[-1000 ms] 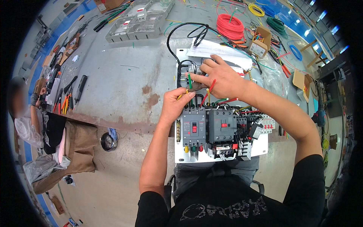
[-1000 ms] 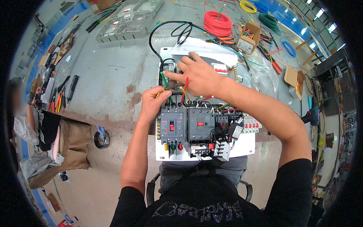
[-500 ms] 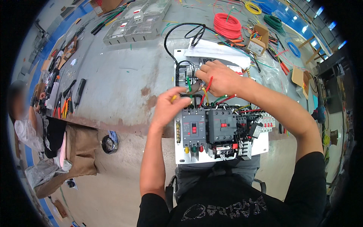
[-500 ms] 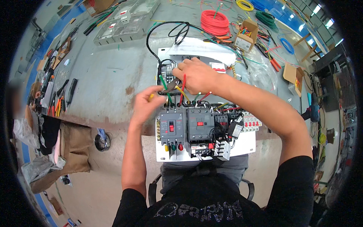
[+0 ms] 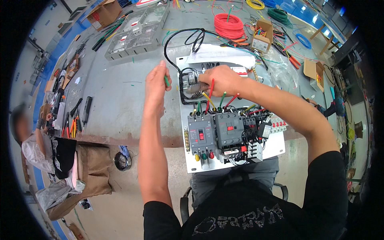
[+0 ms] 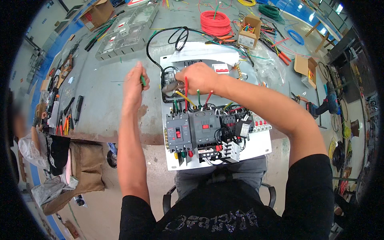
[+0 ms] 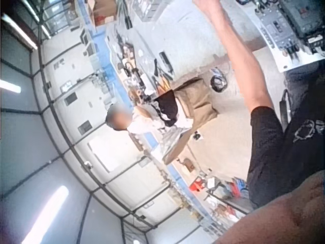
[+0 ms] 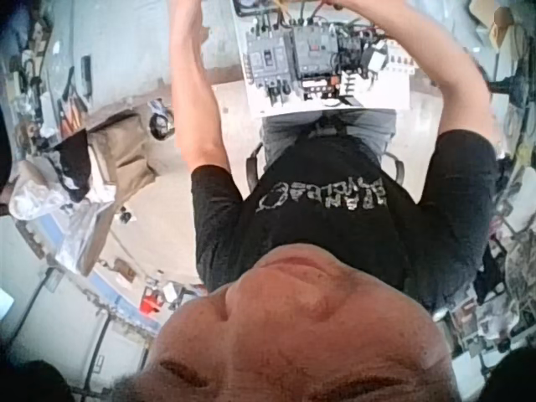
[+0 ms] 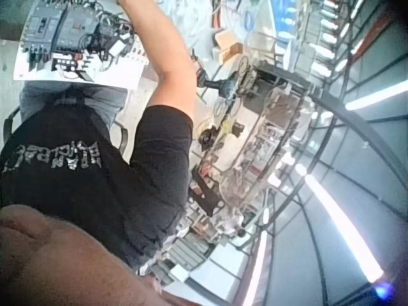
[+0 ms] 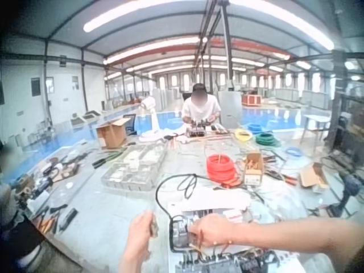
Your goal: The person strips and connects multiple colored wires to terminals on an electrical control panel. They use pliers and a screwdriver to strip insulation, insert wires into terminal blocks, and tighten connections.
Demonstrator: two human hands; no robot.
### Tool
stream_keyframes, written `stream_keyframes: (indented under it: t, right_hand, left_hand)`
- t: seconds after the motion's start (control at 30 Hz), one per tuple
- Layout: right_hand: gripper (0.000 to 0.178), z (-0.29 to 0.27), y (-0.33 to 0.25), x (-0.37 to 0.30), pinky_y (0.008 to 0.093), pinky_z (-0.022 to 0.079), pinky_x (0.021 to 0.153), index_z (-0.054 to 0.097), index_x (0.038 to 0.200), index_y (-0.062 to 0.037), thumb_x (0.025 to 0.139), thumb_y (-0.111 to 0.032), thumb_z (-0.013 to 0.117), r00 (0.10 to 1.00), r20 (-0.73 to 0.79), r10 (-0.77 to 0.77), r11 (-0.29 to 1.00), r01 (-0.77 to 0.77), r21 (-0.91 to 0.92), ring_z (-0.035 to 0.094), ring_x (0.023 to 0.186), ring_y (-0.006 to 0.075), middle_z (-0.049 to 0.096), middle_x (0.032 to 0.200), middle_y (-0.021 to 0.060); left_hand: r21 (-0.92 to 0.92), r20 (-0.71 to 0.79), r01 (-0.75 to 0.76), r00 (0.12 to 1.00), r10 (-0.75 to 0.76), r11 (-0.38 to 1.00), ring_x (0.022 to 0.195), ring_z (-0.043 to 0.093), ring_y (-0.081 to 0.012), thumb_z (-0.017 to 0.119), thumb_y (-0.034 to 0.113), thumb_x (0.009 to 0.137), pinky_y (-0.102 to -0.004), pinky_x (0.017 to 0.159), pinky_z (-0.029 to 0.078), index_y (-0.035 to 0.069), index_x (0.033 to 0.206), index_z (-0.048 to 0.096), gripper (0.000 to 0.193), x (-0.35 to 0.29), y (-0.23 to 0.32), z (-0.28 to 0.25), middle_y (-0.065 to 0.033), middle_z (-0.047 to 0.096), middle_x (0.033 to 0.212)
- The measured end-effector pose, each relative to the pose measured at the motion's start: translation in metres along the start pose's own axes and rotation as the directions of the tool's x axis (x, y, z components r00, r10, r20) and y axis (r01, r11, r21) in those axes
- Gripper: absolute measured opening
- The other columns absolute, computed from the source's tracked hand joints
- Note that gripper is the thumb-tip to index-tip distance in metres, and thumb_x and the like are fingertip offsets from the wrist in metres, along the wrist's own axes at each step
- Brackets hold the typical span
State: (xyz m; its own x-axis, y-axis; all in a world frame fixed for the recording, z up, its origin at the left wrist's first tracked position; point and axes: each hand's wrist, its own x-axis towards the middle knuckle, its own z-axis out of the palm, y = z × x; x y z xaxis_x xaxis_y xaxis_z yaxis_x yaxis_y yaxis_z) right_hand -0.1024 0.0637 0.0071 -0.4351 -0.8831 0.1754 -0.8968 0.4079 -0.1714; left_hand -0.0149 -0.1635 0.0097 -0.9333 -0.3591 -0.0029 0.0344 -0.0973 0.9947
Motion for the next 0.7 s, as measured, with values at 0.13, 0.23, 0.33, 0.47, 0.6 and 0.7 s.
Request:
stream_keyframes:
  t: [0.13, 0.23, 0.33, 0.47, 0.6, 0.7]
  right_hand:
    - [0.024, -0.022, 0.019, -0.011, 0.0522, 0.052, 0.073, 0.066, 0.095, -0.0040, 0.093, -0.028, 0.066, 0.983, -0.071, 0.170, 0.983, -0.164, 0.077, 0.067, 0.082, 0.0421, 0.069, 0.082, 0.0187]
    - [0.033, -0.037, 0.029, -0.027, 0.0509, 0.050, 0.074, 0.067, 0.100, -0.0026, 0.101, -0.035, 0.061, 0.968, -0.011, 0.252, 0.956, -0.247, 0.160, 0.065, 0.082, 0.0420, 0.069, 0.083, 0.0200]
    - [0.035, -0.047, 0.026, -0.036, 0.0511, 0.050, 0.074, 0.069, 0.102, -0.0026, 0.102, -0.036, 0.059, 0.961, 0.004, 0.276, 0.957, -0.275, 0.093, 0.066, 0.082, 0.0416, 0.069, 0.082, 0.0205]
    - [0.036, -0.053, 0.015, -0.042, 0.0511, 0.052, 0.075, 0.070, 0.104, -0.0047, 0.102, -0.039, 0.059, 0.964, 0.044, 0.264, 0.964, -0.262, -0.047, 0.067, 0.083, 0.0411, 0.069, 0.082, 0.0203]
    - [0.036, -0.053, 0.010, -0.046, 0.0528, 0.054, 0.077, 0.073, 0.105, -0.0099, 0.100, -0.043, 0.059, 0.972, 0.102, 0.211, 0.973, -0.199, -0.118, 0.069, 0.084, 0.0405, 0.071, 0.083, 0.0175]
    - [0.031, -0.048, 0.011, -0.047, 0.0511, 0.055, 0.076, 0.072, 0.106, -0.0105, 0.099, -0.038, 0.061, 0.990, 0.073, 0.117, 0.985, -0.107, -0.136, 0.070, 0.084, 0.0377, 0.072, 0.083, 0.0147]
  left_hand:
    - [0.097, 0.223, 0.045, 0.973, -0.066, 0.994, 0.059, 0.041, -0.0054, 0.061, 0.038, 0.105, -0.0251, 0.053, 0.032, 0.010, 0.094, 0.061, 0.031, -0.038, 0.004, -0.026, 0.0062, 0.045, 0.068]
    - [0.272, 0.317, 0.056, 0.937, -0.144, 0.961, 0.066, 0.043, -0.0041, 0.075, 0.032, 0.096, -0.0236, 0.058, 0.035, 0.006, 0.113, 0.067, 0.032, -0.063, -0.019, -0.026, 0.0074, 0.051, 0.072]
    - [0.405, 0.489, -0.102, 0.864, -0.121, 0.908, 0.071, 0.045, -0.0048, 0.084, 0.027, 0.087, -0.0234, 0.064, 0.039, 0.003, 0.128, 0.067, 0.050, -0.065, -0.024, -0.019, 0.0053, 0.057, 0.077]
    - [0.403, 0.616, -0.112, 0.767, -0.178, 0.908, 0.079, 0.052, -0.0073, 0.086, 0.023, 0.085, -0.0268, 0.071, 0.047, 0.002, 0.127, 0.070, 0.050, -0.043, -0.030, 0.007, 0.0019, 0.065, 0.086]
    - [0.357, 0.679, -0.158, 0.721, -0.140, 0.921, 0.079, 0.052, -0.0057, 0.081, 0.023, 0.091, -0.0265, 0.071, 0.047, 0.004, 0.108, 0.077, 0.026, -0.031, -0.049, 0.009, 0.0037, 0.064, 0.082]
    - [0.292, 0.652, -0.085, 0.747, -0.133, 0.952, 0.077, 0.053, -0.0038, 0.079, 0.020, 0.094, -0.0243, 0.071, 0.046, 0.003, 0.102, 0.077, 0.019, -0.029, -0.054, 0.006, 0.0063, 0.064, 0.080]
